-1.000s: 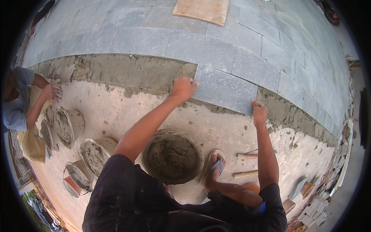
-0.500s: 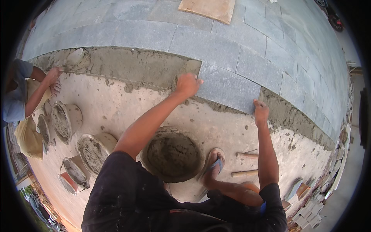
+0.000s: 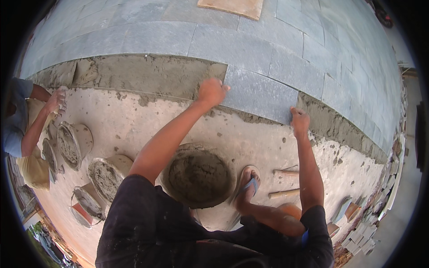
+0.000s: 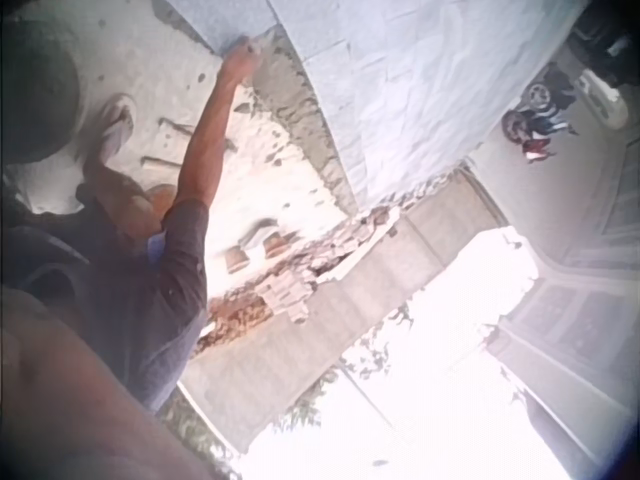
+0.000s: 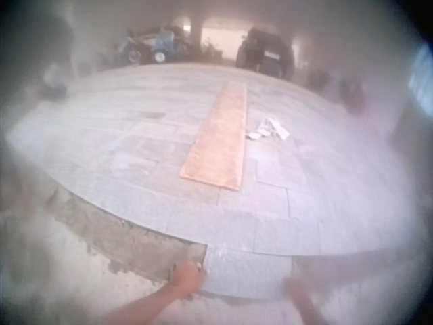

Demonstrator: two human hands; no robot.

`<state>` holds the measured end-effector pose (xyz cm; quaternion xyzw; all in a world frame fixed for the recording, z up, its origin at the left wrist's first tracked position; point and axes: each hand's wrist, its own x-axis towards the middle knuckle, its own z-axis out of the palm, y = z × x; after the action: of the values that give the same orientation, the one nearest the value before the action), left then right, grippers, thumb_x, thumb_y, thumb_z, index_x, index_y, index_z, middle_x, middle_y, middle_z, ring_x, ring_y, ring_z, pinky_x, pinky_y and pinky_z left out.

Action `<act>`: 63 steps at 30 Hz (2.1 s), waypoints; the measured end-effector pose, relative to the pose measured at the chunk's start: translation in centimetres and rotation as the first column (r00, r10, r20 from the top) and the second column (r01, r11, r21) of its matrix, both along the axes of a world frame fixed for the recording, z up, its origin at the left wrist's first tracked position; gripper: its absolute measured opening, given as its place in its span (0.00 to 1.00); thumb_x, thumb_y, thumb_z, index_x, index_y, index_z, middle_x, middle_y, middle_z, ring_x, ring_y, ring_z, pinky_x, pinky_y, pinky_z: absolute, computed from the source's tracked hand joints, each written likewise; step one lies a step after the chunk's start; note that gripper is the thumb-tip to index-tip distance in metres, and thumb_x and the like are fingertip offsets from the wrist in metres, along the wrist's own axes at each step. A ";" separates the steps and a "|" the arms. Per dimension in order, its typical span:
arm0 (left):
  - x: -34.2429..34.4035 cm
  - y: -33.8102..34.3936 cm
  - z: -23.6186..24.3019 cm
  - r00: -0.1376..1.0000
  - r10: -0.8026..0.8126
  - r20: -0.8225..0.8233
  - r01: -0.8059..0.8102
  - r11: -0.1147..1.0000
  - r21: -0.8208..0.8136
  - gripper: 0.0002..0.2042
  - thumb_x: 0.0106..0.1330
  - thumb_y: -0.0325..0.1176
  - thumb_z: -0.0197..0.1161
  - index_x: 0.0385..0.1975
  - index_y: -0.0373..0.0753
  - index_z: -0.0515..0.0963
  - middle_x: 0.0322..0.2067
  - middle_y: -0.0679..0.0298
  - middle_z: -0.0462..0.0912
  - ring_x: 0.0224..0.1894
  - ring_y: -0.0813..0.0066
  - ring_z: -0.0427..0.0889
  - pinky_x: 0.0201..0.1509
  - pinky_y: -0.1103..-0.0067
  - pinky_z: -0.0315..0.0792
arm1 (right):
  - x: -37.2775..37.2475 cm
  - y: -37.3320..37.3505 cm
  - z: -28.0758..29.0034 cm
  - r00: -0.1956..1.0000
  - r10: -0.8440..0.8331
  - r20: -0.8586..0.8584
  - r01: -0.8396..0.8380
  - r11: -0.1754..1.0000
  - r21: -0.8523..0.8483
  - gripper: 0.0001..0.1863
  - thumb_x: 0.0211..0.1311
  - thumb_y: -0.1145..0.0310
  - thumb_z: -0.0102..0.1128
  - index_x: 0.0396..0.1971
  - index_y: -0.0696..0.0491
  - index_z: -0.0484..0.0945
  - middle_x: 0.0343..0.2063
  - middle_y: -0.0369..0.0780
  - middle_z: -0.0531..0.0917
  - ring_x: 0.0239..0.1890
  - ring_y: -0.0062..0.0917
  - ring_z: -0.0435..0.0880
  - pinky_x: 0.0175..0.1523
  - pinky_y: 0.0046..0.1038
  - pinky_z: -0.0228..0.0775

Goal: The person applies mortar to the back of tiles using a trowel and then carefully places the tiles onto the floor surface, tapping them into place.

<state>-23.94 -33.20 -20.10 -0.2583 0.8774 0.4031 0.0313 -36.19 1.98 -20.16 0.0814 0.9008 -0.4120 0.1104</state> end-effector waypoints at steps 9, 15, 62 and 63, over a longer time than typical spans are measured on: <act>-0.1 -0.1 0.3 0.999 -0.025 -0.020 0.025 1.000 -0.015 0.22 0.64 0.44 0.72 0.16 0.32 0.78 0.16 0.48 0.78 0.21 0.52 0.78 0.31 0.61 0.72 | -0.3 0.3 -0.1 1.000 0.016 -0.025 -0.016 1.000 0.025 0.17 0.63 0.60 0.70 0.32 0.63 0.85 0.17 0.38 0.79 0.14 0.21 0.74 0.22 0.27 0.65; 0.1 -0.2 0.7 0.999 -0.029 -0.028 0.029 1.000 -0.013 0.23 0.64 0.44 0.73 0.16 0.31 0.78 0.16 0.48 0.78 0.20 0.53 0.78 0.32 0.62 0.73 | -0.4 0.0 -0.2 1.000 0.017 -0.007 -0.017 0.999 0.041 0.18 0.63 0.59 0.70 0.32 0.63 0.85 0.17 0.37 0.79 0.14 0.21 0.74 0.21 0.27 0.65; 0.3 0.3 1.4 0.997 -0.021 -0.070 0.016 0.998 -0.065 0.19 0.62 0.40 0.73 0.18 0.31 0.78 0.19 0.46 0.79 0.22 0.48 0.79 0.33 0.61 0.74 | -1.1 -0.3 -0.3 0.979 0.152 -0.133 -0.123 0.971 0.205 0.19 0.62 0.56 0.70 0.26 0.60 0.86 0.13 0.40 0.80 0.15 0.25 0.81 0.28 0.31 0.72; 0.4 0.3 1.3 0.997 -0.035 -0.069 0.029 0.996 -0.085 0.18 0.62 0.40 0.73 0.20 0.31 0.79 0.20 0.46 0.80 0.23 0.48 0.79 0.34 0.61 0.75 | -1.1 -0.4 -0.3 0.981 0.148 -0.128 -0.119 0.971 0.208 0.19 0.62 0.56 0.70 0.26 0.60 0.86 0.13 0.39 0.80 0.15 0.25 0.81 0.28 0.31 0.73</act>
<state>-23.57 -32.87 -18.79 -0.2310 0.8980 0.3744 -0.0039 -37.32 1.62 -20.42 0.0015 0.9466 -0.3161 0.0643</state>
